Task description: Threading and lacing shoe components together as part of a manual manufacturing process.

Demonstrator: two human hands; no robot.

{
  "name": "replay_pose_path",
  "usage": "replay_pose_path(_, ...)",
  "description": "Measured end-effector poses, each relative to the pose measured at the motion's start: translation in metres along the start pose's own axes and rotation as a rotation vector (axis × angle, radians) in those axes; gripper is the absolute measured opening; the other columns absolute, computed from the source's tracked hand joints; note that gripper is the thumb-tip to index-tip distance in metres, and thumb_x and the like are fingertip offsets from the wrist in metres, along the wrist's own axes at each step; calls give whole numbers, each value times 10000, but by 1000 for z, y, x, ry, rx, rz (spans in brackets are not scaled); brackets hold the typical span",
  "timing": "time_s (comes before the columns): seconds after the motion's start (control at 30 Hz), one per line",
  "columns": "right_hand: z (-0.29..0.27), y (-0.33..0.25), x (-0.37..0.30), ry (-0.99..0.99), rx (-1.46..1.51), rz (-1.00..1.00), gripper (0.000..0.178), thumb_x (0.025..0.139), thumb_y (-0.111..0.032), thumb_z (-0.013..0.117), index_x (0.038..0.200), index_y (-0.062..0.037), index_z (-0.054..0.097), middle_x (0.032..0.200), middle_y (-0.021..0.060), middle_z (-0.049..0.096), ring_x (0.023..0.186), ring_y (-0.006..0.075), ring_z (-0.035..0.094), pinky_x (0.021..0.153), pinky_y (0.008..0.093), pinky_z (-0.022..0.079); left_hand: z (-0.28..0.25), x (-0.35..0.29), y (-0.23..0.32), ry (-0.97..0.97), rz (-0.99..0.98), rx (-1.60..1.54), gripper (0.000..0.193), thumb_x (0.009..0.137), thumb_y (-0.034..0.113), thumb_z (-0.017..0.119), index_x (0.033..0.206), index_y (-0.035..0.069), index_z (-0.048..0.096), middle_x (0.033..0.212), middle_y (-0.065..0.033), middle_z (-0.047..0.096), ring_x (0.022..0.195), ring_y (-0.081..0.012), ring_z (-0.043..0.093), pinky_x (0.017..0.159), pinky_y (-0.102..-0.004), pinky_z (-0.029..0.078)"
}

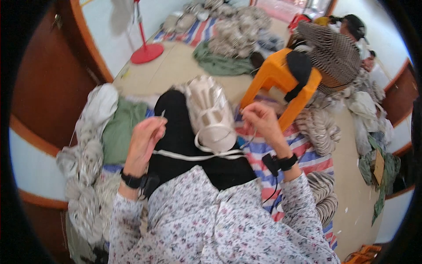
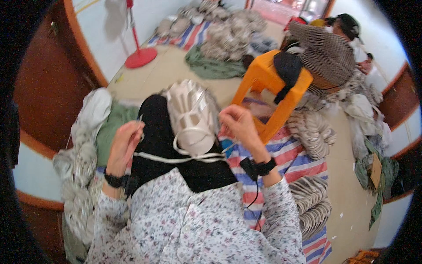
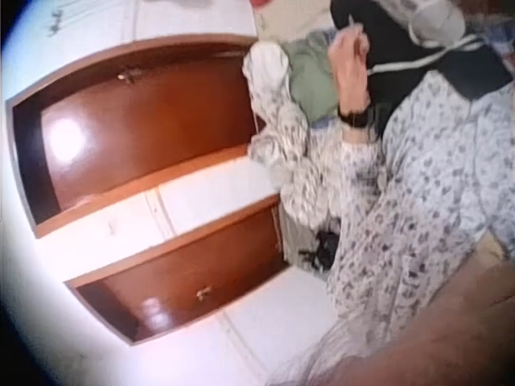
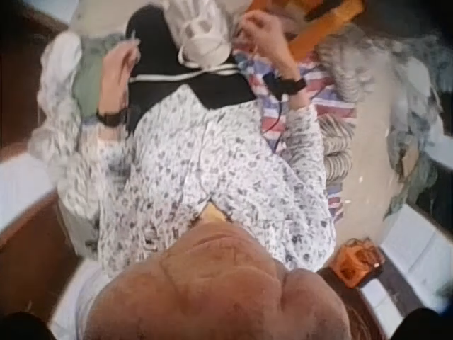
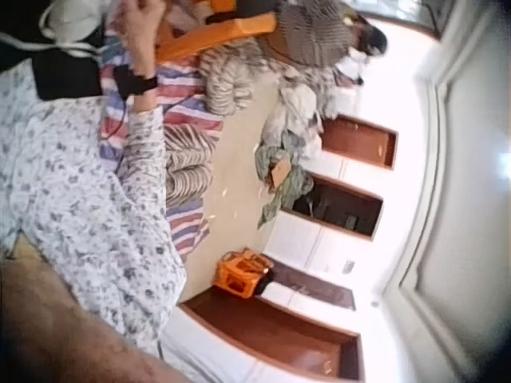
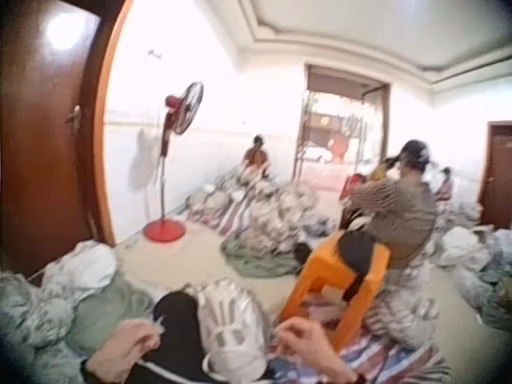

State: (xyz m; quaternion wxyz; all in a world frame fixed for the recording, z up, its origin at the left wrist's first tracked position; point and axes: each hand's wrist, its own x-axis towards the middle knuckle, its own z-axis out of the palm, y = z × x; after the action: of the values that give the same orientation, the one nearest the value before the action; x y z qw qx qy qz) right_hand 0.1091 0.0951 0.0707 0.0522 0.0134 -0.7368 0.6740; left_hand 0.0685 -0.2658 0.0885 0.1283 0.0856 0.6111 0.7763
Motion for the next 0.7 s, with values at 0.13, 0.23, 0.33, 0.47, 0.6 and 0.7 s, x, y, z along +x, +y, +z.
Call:
replay_pose_path(0.13, 22, 11, 21, -29, 112, -2, 101, 962, -119, 639, 946, -25, 670, 732, 0, 648, 578, 50, 591, 462, 212, 482, -2, 16, -14, 12, -97, -59, 171, 964, 188, 654, 1002, 26, 692, 772, 30, 635, 651, -14, 564, 598, -132, 453)
replay_pose_path(0.23, 35, 7, 30, -54, 111, 52, 85, 947, -100, 650, 962, -20, 676, 740, -9, 642, 601, 44, 579, 470, 210, 490, 5, 16, -17, 42, -157, -10, 190, 979, 224, 646, 968, 43, 700, 750, 53, 626, 647, -5, 553, 599, -136, 444)
replay_pose_path(0.33, 45, 4, 40, -99, -23, 34, 73, 932, -75, 657, 947, -5, 672, 751, -11, 644, 644, 44, 584, 534, 209, 497, 15, 20, -12, 18, -178, 28, 198, 983, 239, 642, 967, 53, 707, 745, 62, 623, 636, 0, 541, 584, -135, 426)
replay_pose_path(0.47, 57, 1, 48, -109, -275, -116, 89, 900, -59, 652, 904, 29, 658, 733, 29, 641, 663, 97, 588, 614, 264, 493, 21, 27, -17, -23, -189, 74, 200, 979, 246, 644, 957, 59, 713, 737, 60, 619, 621, -2, 530, 569, -135, 406)
replay_pose_path(0.6, 66, -16, 51, -80, -483, -180, 82, 842, -25, 650, 870, 51, 644, 722, 122, 630, 659, 184, 600, 635, 327, 497, 20, 30, -20, -27, -188, 113, 192, 974, 237, 646, 950, 59, 713, 733, 57, 617, 611, -4, 526, 561, -138, 402)
replay_pose_path(0.7, 66, -14, 53, -96, -509, -240, 73, 821, -6, 640, 861, 55, 638, 726, 156, 626, 665, 218, 614, 631, 338, 495, 20, 31, -21, -31, -180, 88, 187, 973, 231, 646, 948, 58, 712, 730, 56, 616, 601, -5, 521, 552, -141, 399)
